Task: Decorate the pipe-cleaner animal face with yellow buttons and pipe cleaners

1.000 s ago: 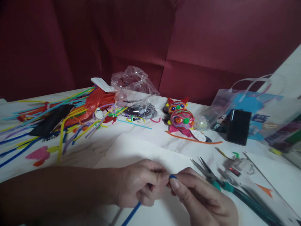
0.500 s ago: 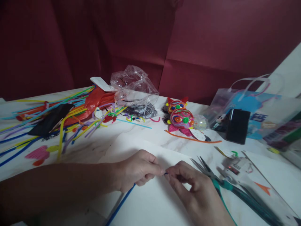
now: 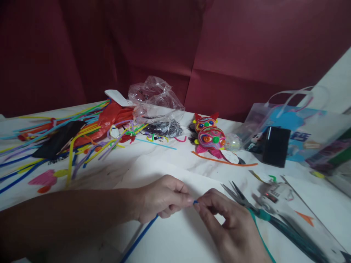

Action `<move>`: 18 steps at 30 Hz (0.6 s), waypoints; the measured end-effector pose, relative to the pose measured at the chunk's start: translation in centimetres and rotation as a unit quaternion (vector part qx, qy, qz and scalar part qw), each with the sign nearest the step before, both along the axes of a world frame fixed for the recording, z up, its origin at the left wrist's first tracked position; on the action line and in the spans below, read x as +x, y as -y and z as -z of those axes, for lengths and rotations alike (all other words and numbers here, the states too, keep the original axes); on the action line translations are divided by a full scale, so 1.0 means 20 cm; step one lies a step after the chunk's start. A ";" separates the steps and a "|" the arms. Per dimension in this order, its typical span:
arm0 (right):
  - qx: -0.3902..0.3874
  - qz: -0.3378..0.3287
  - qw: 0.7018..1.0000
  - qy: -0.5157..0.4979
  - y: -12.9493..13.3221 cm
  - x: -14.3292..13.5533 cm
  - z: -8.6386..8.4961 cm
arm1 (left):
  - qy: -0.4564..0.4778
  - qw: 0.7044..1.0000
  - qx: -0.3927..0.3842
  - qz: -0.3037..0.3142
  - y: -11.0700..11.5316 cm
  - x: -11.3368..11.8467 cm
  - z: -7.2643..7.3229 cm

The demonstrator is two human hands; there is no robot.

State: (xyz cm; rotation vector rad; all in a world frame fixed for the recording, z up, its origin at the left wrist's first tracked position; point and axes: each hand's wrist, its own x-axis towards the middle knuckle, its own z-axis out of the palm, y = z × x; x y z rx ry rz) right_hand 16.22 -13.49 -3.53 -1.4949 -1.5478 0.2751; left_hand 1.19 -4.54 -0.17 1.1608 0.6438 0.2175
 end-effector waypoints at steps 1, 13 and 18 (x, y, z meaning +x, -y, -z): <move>0.008 0.002 1.000 -0.011 0.01 0.01 0.01 | 0.013 1.000 -0.019 0.011 0.00 0.00 0.00; 0.057 -0.044 0.979 -0.193 0.02 -0.03 0.02 | 0.151 0.968 -0.195 0.042 0.06 -0.02 0.00; 0.008 -0.093 0.989 -0.119 -0.02 0.01 -0.01 | 0.090 0.985 -0.148 0.009 0.02 -0.01 0.00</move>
